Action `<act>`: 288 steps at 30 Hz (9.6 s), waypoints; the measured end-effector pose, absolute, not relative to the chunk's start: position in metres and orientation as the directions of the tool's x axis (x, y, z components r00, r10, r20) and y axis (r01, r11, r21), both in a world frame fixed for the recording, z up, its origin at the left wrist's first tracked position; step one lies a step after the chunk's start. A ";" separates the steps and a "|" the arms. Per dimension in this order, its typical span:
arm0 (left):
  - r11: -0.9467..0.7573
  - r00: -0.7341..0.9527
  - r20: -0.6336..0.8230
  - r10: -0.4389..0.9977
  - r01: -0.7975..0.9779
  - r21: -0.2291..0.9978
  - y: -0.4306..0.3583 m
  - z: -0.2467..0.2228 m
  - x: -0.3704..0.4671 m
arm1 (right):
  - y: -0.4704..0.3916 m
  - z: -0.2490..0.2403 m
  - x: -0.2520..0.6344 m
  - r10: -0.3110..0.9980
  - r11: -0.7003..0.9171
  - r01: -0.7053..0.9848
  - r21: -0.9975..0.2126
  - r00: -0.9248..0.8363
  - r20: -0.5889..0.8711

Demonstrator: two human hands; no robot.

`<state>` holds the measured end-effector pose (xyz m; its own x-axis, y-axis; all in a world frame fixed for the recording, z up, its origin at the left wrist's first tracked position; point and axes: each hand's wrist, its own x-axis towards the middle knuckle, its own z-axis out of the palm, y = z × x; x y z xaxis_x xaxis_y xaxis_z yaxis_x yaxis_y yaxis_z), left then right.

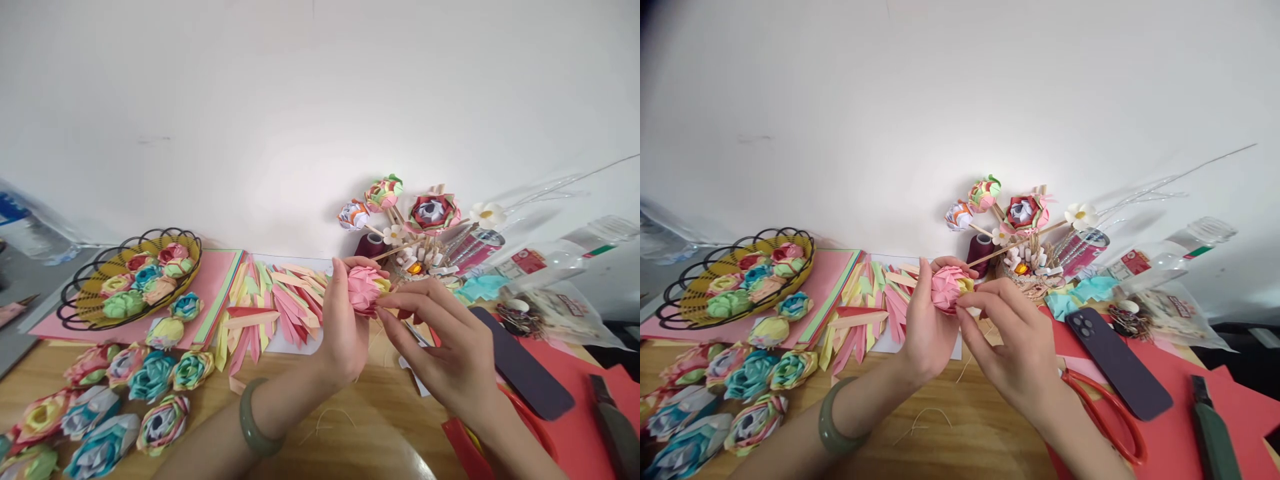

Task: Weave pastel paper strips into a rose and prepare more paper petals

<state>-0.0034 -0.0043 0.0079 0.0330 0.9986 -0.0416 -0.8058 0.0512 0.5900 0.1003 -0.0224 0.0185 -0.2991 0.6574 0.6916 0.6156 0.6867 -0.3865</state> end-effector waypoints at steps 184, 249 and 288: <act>-0.635 0.293 0.571 0.767 0.213 0.743 -0.018 -0.086 -0.028 | -0.019 -0.043 0.133 0.982 -0.057 0.366 -0.929 -0.146 -0.118; -0.122 0.226 0.133 0.965 -0.062 0.991 -0.016 -0.091 -0.030 | -0.028 -0.043 0.132 0.960 -0.041 0.422 -0.906 -0.235 -0.153; -0.115 0.344 0.191 0.919 -0.230 0.966 -0.018 -0.090 -0.031 | -0.031 -0.045 0.132 0.988 0.121 0.437 -0.891 -0.144 0.063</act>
<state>-0.0313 -0.0184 -0.0899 0.3440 0.9194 0.1908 -0.2299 -0.1146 0.9665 0.1318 -0.0308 -0.0452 -0.1437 0.9876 0.0635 0.4368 0.1208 -0.8914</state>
